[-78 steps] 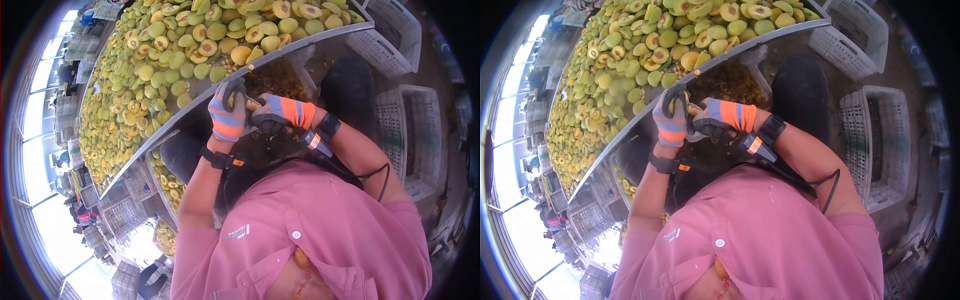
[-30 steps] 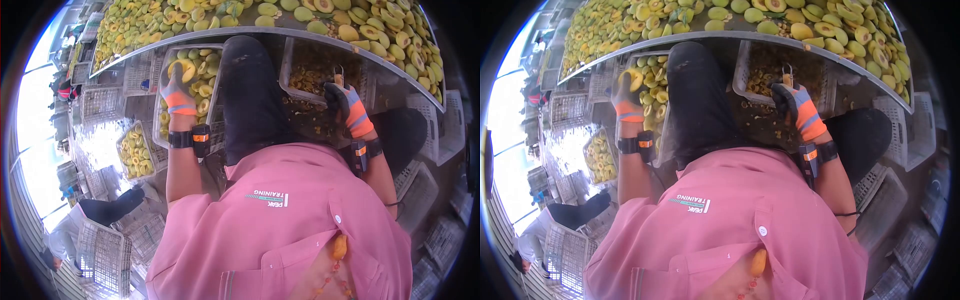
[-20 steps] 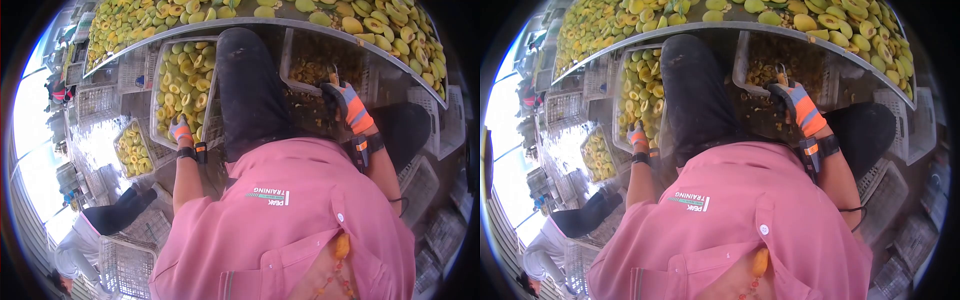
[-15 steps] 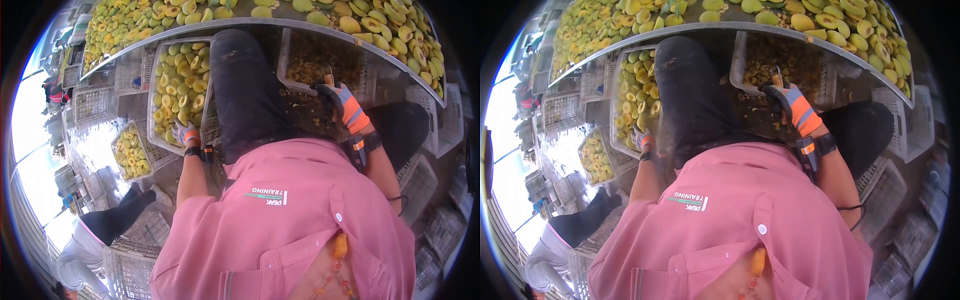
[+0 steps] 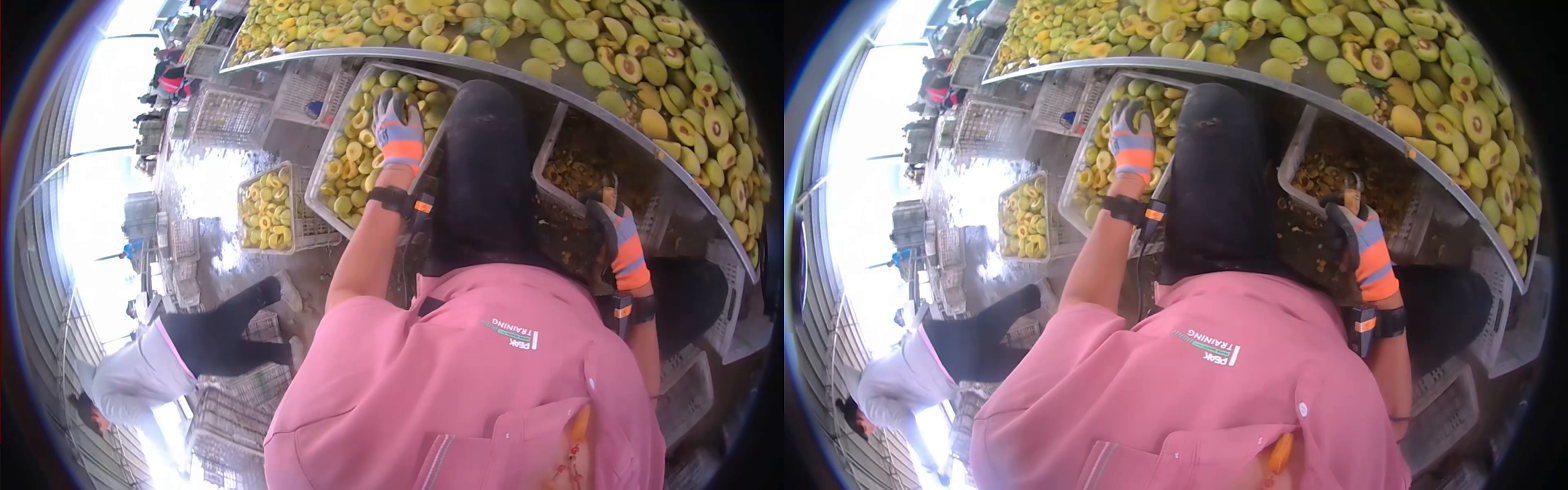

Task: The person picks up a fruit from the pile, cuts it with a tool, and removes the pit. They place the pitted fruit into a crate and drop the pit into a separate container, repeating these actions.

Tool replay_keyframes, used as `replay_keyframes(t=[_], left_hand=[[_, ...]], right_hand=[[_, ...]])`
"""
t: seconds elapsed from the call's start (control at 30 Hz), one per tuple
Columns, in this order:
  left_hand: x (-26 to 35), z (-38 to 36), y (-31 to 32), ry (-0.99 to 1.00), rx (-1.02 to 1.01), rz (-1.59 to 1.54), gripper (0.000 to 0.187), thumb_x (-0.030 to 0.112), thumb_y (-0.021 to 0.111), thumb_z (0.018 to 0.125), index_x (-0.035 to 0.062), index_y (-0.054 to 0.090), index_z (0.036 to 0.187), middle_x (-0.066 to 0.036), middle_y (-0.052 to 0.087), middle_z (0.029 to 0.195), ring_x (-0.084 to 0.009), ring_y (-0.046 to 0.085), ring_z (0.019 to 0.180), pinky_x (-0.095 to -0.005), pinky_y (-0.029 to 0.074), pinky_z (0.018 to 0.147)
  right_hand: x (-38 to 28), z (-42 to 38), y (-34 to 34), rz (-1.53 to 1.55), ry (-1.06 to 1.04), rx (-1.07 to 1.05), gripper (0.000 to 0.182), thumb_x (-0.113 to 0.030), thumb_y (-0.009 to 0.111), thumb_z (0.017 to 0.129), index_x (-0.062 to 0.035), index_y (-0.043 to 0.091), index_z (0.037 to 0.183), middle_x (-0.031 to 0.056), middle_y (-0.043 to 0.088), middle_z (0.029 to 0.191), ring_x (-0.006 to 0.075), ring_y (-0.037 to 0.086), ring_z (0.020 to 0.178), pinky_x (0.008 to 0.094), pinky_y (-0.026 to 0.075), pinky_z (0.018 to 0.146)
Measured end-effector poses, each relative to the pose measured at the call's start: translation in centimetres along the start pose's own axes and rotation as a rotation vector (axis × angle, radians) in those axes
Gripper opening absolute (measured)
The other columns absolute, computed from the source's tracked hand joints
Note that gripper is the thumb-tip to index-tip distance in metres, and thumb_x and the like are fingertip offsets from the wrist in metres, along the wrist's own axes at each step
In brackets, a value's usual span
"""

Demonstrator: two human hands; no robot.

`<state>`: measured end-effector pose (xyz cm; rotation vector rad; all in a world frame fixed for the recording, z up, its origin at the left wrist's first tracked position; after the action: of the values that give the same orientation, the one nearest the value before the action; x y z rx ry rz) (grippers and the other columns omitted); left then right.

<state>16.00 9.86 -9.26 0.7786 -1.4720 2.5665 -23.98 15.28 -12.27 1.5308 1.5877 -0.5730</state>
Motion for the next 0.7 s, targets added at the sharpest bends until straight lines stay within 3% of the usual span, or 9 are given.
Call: replay_keyframes(t=[0.1, 0.17, 0.27, 0.37, 0.57, 0.6, 0.7], left_hand=[[10.4, 3.4, -0.9, 0.426, 0.095, -0.274, 0.023, 0.008, 0.059, 0.086, 0.0014, 0.065, 0.108, -0.019, 0.058, 0.123, -0.0351, 0.052, 0.117, -0.0419, 0.041, 0.099], [16.5, 4.3, -0.8, 0.291, -0.086, -0.68, 0.022, 0.005, 0.058, 0.087, 0.0005, 0.065, 0.107, -0.019, 0.061, 0.116, -0.0327, 0.057, 0.109, -0.0412, 0.044, 0.094], [23.9, 4.4, 1.8, 0.348, -0.387, -0.715, 0.023, 0.01, 0.06, 0.087, 0.0019, 0.065, 0.108, -0.017, 0.064, 0.111, -0.0319, 0.061, 0.101, -0.0386, 0.047, 0.09], [28.4, 3.2, 8.3, 0.583, -0.529, -0.476, 0.022, 0.01, 0.058, 0.09, 0.0015, 0.066, 0.108, -0.011, 0.066, 0.108, -0.0189, 0.062, 0.094, -0.0295, 0.048, 0.081], [36.1, -0.8, 15.7, 0.729, -0.832, -0.024, 0.046, 0.029, 0.066, 0.083, 0.0091, 0.059, 0.124, -0.014, 0.063, 0.119, -0.0323, 0.06, 0.108, -0.0372, 0.047, 0.091], [36.8, -1.5, 16.9, 0.897, -0.804, 0.084, 0.055, 0.029, 0.066, 0.081, 0.0145, 0.052, 0.132, -0.018, 0.052, 0.132, -0.0355, 0.053, 0.117, -0.0396, 0.045, 0.097], [38.9, -1.4, 18.1, 1.054, -1.022, 0.242, 0.056, 0.023, 0.063, 0.081, 0.0185, 0.049, 0.135, -0.022, 0.039, 0.143, -0.0363, 0.047, 0.124, -0.0396, 0.044, 0.1]], right_hand=[[-0.4, -0.2, -0.5, -0.049, -0.177, -0.044, 0.021, -0.025, 0.064, 0.088, -0.0062, 0.067, 0.098, -0.0038, 0.056, 0.068, 0.0046, 0.048, 0.054, 0.0225, 0.036, 0.046], [-0.9, -1.0, -0.8, 0.089, -0.108, 0.046, 0.018, -0.025, 0.065, 0.088, -0.0074, 0.065, 0.091, -0.0036, 0.057, 0.067, 0.0053, 0.049, 0.051, 0.0229, 0.037, 0.044], [-1.4, -1.3, -2.0, 0.047, -0.099, 0.068, 0.017, -0.025, 0.065, 0.087, -0.0078, 0.064, 0.09, -0.0001, 0.059, 0.066, 0.008, 0.051, 0.048, 0.0233, 0.038, 0.041], [-1.7, -1.4, -2.3, 0.124, -0.087, 0.05, 0.018, -0.025, 0.065, 0.087, -0.0075, 0.063, 0.09, 0.0019, 0.059, 0.064, 0.0099, 0.05, 0.046, 0.0243, 0.038, 0.039], [-1.9, -1.6, -3.4, 0.161, -0.142, 0.101, 0.02, -0.025, 0.064, 0.087, -0.006, 0.062, 0.094, 0.0033, 0.059, 0.063, 0.0117, 0.053, 0.045, 0.0261, 0.041, 0.039], [-2.4, -1.9, -3.4, 0.148, -0.131, 0.11, 0.022, -0.024, 0.065, 0.086, -0.0051, 0.062, 0.097, 0.0037, 0.059, 0.064, 0.0123, 0.055, 0.046, 0.0265, 0.042, 0.04], [-3.5, -3.0, -3.7, 0.107, -0.098, 0.166, 0.022, -0.022, 0.066, 0.086, -0.0039, 0.061, 0.097, 0.0045, 0.059, 0.065, 0.0129, 0.056, 0.047, 0.0271, 0.041, 0.04]])
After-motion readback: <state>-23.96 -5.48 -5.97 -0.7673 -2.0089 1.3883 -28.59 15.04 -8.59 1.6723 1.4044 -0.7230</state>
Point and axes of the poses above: each hand's wrist, its own z-axis towards the middle knuckle, its own y-axis out of the palm, x = y × z, the point moved 3 cm from there along z, towards the middle knuckle
